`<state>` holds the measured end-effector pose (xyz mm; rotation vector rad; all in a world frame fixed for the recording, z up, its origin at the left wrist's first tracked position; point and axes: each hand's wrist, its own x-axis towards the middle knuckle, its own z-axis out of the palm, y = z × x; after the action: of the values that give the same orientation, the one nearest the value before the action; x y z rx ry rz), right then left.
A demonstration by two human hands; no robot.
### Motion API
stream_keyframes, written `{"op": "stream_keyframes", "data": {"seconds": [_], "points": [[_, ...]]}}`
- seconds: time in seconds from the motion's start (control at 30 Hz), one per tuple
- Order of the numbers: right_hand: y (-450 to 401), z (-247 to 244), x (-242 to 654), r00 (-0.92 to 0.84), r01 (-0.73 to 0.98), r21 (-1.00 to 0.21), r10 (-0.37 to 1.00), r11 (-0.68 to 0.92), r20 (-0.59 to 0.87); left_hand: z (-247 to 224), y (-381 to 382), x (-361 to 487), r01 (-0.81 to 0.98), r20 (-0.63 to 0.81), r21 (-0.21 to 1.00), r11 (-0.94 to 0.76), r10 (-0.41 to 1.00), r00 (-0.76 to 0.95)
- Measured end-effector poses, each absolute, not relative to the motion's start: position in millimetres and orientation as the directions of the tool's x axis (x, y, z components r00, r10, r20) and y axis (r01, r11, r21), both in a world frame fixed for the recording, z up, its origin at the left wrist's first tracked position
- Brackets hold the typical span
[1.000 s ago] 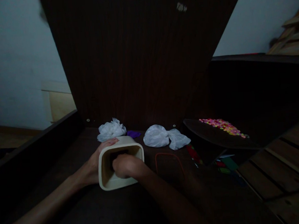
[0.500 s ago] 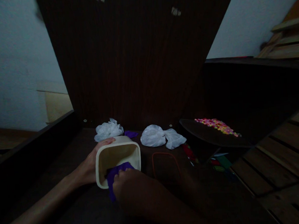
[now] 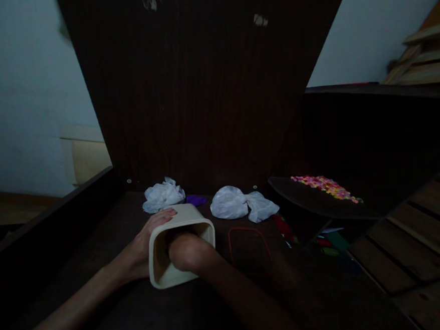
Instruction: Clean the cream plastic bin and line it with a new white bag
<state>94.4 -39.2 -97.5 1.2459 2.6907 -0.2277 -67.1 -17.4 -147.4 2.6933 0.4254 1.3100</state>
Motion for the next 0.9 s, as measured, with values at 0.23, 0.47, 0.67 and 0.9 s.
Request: {"op": "stream_keyframes", "data": {"seconds": [0.23,0.47,0.67,0.9], "points": [[-57,-84,91,-0.667,0.740,-0.152,0.687,0.655,-0.288,-147,-11,-69,0.196,0.768,0.230,-0.953,0.302,0.565],[-110,-65,116,-0.696,0.718,-0.203,0.695,0.666,-0.179,-146,-10,-70,0.195,0.777,0.229,-0.954,0.300,0.553],[-123,-49,128,-0.556,0.822,-0.063,0.772,0.566,-0.308,-146,-12,-70,0.214,0.765,0.238,-0.947,0.319,0.559],[-77,-76,110,-0.564,0.814,-0.017,0.782,0.581,-0.266,-146,-14,-67,0.202,0.765,0.235,-0.951,0.309,0.565]]}}
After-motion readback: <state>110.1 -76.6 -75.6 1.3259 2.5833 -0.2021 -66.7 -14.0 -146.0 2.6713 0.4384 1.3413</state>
